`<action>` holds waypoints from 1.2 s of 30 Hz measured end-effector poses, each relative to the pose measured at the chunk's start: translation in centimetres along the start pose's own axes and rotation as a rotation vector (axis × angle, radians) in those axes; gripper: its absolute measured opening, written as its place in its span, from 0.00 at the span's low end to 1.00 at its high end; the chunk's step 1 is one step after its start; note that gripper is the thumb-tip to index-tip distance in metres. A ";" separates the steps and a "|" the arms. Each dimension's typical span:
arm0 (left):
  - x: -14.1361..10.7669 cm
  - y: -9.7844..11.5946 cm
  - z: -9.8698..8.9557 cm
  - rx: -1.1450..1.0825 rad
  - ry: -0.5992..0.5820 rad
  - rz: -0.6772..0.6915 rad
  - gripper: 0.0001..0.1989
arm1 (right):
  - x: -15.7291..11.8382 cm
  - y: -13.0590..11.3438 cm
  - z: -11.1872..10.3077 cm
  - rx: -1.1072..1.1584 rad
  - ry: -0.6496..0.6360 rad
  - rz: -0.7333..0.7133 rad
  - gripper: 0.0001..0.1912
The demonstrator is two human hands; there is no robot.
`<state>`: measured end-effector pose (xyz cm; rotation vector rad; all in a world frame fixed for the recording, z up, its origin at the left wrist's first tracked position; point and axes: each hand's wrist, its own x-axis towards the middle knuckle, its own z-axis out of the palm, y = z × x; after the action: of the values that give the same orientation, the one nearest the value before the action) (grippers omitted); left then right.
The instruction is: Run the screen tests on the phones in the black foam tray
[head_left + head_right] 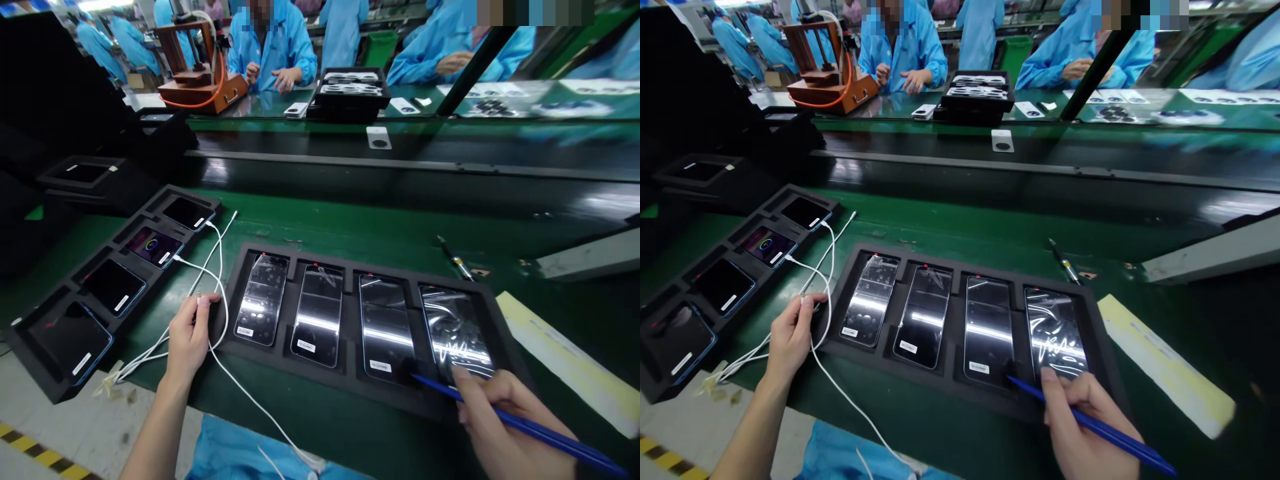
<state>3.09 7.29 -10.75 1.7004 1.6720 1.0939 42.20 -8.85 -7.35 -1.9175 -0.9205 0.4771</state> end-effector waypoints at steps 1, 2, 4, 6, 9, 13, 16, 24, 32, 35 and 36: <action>0.0 0.0 0.0 -0.011 0.020 0.022 0.21 | 0.0 0.1 0.0 0.004 -0.017 -0.017 0.28; 0.0 0.0 0.0 -0.022 0.045 0.047 0.21 | 0.0 0.1 0.1 0.009 -0.033 -0.034 0.28; 0.1 0.0 0.0 -0.039 0.098 0.096 0.21 | 0.2 0.0 0.4 0.020 -0.043 -0.063 0.28; 0.1 0.0 0.0 -0.039 0.129 0.117 0.20 | 0.4 -0.3 0.7 0.038 -0.041 -0.087 0.29; 0.1 0.1 0.0 -0.035 0.130 0.118 0.20 | 0.5 -0.7 0.8 0.055 -0.062 -0.107 0.29; 0.1 0.1 0.0 -0.019 0.128 0.117 0.21 | 0.4 -0.8 0.8 0.057 -0.015 -0.095 0.30; 0.1 0.0 0.0 -0.018 0.136 0.122 0.21 | 0.6 -0.5 0.2 0.089 -0.024 -0.076 0.29; 0.1 -0.3 -0.1 -0.031 0.149 0.127 0.21 | 1.5 2.3 -5.3 0.153 0.331 0.149 0.27; 0.2 -0.3 -0.1 -0.015 0.167 0.132 0.22 | 1.4 3.6 -5.1 0.058 0.307 0.046 0.25; 0.2 -0.6 -0.1 -0.016 0.170 0.147 0.22 | 1.3 3.7 -5.1 0.029 0.306 0.046 0.23; 0.2 -0.7 0.0 -0.015 0.169 0.152 0.22 | 1.1 3.9 -5.2 0.012 0.299 0.058 0.23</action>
<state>2.64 7.60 -11.25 1.7929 1.6502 1.3520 47.87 -12.13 -8.06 -1.9435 -0.6675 0.2202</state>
